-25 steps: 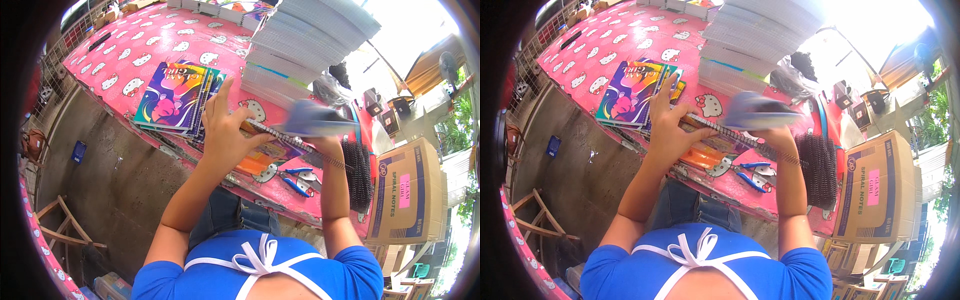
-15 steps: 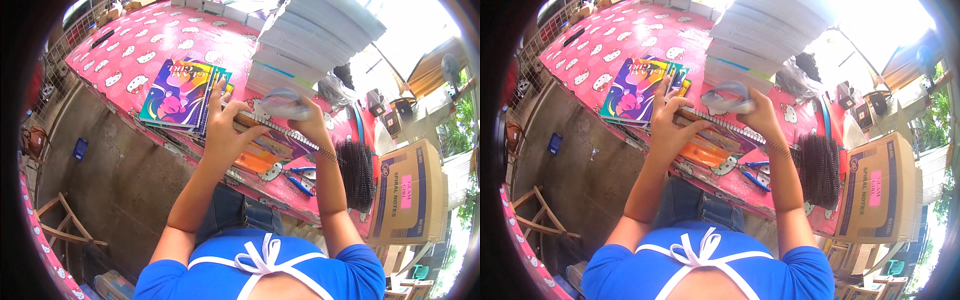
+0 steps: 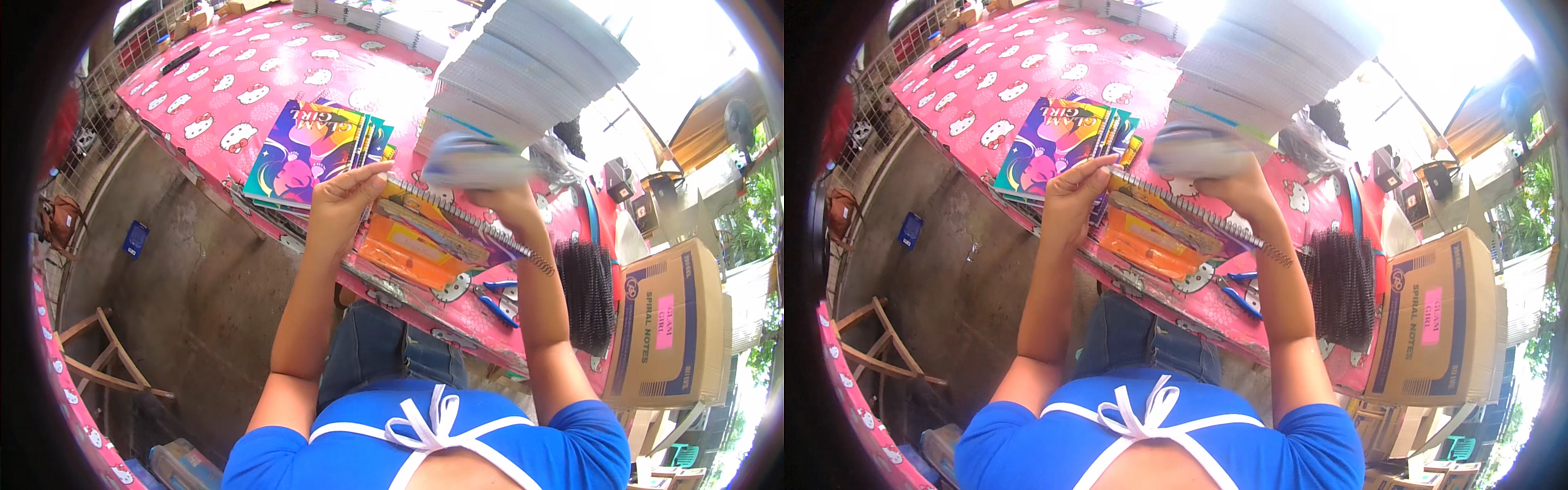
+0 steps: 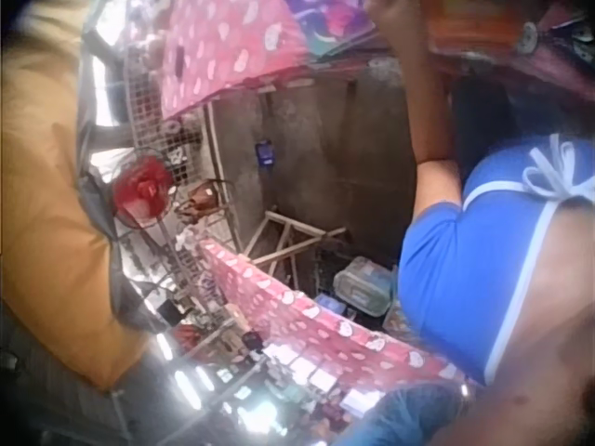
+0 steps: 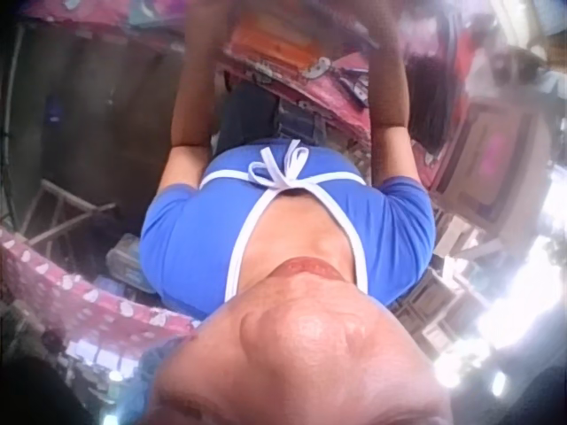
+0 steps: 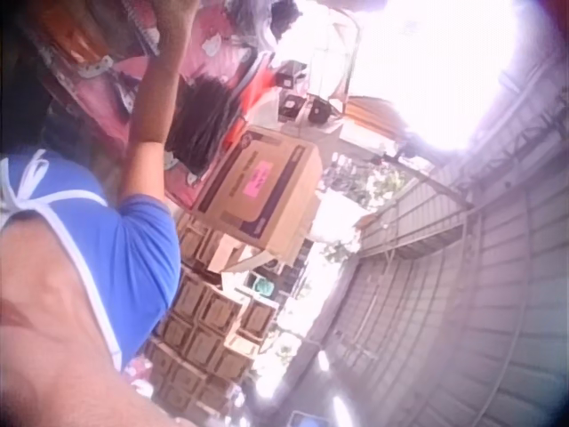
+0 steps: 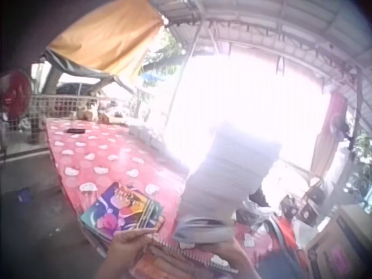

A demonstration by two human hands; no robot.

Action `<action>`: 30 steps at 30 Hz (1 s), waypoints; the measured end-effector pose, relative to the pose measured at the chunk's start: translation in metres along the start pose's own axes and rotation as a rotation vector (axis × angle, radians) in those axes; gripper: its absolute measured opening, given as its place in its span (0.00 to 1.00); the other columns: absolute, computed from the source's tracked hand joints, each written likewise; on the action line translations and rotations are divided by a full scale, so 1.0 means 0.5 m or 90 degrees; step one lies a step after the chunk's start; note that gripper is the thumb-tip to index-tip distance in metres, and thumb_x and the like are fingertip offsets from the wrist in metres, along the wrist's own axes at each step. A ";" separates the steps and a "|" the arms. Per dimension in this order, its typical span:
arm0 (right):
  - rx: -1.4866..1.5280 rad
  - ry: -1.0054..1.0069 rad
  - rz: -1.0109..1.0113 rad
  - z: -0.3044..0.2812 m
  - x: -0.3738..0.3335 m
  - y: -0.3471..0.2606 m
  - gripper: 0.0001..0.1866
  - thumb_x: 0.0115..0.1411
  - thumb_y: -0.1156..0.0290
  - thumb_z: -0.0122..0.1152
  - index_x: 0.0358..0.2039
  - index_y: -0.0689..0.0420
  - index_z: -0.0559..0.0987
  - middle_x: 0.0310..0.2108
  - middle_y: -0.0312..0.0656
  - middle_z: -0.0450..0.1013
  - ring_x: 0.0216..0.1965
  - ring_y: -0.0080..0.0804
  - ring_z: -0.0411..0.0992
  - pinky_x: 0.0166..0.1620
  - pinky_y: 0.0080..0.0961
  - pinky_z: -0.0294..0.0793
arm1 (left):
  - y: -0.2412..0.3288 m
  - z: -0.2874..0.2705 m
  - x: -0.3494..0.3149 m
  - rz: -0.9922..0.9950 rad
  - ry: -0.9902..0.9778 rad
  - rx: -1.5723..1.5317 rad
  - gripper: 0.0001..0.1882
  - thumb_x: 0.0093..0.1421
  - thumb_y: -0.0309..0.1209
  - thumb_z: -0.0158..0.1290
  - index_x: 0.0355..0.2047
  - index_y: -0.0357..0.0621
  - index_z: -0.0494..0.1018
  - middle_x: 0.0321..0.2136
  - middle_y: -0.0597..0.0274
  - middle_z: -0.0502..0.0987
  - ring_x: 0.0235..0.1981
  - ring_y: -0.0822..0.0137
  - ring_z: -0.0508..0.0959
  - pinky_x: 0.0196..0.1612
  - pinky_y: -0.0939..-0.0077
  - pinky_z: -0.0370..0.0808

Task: The person threads a spiral wire through the pre-punched holes of notebook pages and covers, then uses pliers to trim and secure the ends.

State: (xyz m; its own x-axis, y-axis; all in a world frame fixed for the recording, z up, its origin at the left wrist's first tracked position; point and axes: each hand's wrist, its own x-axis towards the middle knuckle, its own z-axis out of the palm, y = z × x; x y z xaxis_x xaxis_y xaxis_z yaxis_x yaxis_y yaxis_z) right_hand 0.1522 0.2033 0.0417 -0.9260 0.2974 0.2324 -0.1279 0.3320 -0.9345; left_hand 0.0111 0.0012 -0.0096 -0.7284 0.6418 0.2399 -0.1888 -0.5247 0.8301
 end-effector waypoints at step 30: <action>-0.377 0.246 -0.073 0.100 -0.338 -0.060 0.24 0.46 0.73 0.69 0.46 0.61 0.77 0.39 0.47 0.74 0.38 0.40 0.74 0.43 0.32 0.73 | -0.016 0.138 -0.137 0.384 -0.183 0.491 0.15 0.40 0.15 0.63 0.32 0.33 0.78 0.35 0.55 0.80 0.31 0.60 0.78 0.33 0.71 0.76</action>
State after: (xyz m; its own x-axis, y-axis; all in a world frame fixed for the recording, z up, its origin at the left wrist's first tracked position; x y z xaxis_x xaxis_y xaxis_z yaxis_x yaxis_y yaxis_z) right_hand 0.2949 0.0982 0.0171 -0.7118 0.4911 0.5022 0.0982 0.7775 -0.6212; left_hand 0.1080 0.0003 0.0021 -0.3572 0.5525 0.7531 0.7067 -0.3673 0.6047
